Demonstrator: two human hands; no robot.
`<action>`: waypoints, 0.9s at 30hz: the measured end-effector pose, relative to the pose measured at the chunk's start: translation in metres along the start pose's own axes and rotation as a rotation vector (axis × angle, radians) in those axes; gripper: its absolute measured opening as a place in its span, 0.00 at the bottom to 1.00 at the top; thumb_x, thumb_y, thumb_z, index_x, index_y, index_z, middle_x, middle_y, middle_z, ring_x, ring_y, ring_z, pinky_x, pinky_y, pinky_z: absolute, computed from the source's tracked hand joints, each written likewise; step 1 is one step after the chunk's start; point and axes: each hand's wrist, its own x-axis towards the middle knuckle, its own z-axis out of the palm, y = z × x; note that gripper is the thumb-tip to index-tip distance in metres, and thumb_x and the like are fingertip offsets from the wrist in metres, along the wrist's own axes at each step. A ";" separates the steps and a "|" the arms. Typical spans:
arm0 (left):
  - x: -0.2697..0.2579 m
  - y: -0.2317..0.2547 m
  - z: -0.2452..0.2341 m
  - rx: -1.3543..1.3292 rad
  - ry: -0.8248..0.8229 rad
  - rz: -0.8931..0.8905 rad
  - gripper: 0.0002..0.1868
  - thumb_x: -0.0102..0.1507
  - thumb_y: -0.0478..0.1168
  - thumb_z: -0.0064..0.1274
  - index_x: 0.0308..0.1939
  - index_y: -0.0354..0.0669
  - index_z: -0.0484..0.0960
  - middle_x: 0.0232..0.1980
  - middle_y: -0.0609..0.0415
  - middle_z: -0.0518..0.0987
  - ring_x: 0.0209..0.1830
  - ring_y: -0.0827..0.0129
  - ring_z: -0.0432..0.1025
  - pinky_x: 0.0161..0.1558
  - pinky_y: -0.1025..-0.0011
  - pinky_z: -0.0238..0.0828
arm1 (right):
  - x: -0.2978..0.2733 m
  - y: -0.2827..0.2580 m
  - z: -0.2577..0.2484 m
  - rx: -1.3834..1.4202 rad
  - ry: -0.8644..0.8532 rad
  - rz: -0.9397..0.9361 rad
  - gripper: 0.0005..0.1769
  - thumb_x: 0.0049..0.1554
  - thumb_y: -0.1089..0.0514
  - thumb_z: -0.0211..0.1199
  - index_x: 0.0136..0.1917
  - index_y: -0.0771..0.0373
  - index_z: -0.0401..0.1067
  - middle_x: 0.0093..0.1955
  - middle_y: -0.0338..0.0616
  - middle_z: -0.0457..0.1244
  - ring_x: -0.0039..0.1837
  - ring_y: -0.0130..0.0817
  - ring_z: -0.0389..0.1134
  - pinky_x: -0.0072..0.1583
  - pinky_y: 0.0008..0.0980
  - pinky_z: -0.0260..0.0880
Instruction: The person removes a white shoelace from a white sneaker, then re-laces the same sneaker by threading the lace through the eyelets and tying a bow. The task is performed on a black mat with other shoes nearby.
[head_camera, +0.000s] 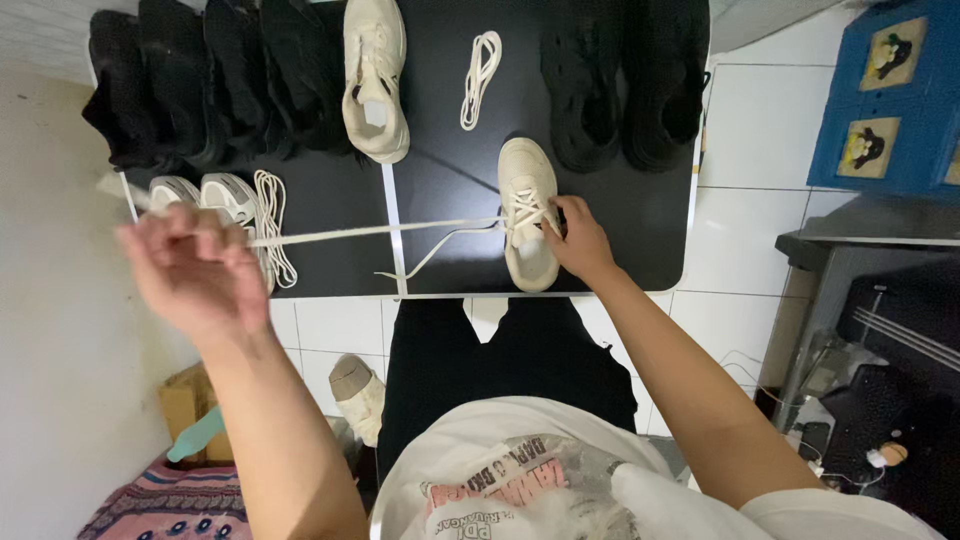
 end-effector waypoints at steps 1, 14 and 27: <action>0.002 -0.006 0.008 0.126 0.023 -0.008 0.18 0.79 0.48 0.52 0.37 0.43 0.79 0.34 0.56 0.77 0.23 0.79 0.64 0.23 0.80 0.57 | -0.003 -0.001 0.000 0.002 0.003 0.026 0.25 0.59 0.50 0.62 0.66 0.62 0.68 0.68 0.49 0.62 0.53 0.46 0.71 0.57 0.43 0.71; -0.037 -0.192 0.076 0.460 -0.351 -0.700 0.19 0.68 0.30 0.51 0.64 0.31 0.75 0.52 0.48 0.85 0.49 0.69 0.80 0.43 0.74 0.74 | -0.016 -0.008 0.001 0.039 0.185 -0.092 0.13 0.55 0.59 0.70 0.53 0.67 0.79 0.46 0.49 0.70 0.45 0.39 0.73 0.48 0.35 0.73; -0.080 -0.310 0.037 0.848 -0.605 -0.378 0.05 0.67 0.33 0.56 0.45 0.33 0.82 0.42 0.49 0.83 0.42 0.63 0.77 0.48 0.69 0.74 | 0.003 0.042 0.005 0.303 0.028 0.095 0.13 0.61 0.56 0.66 0.55 0.66 0.80 0.43 0.48 0.72 0.43 0.31 0.71 0.47 0.32 0.70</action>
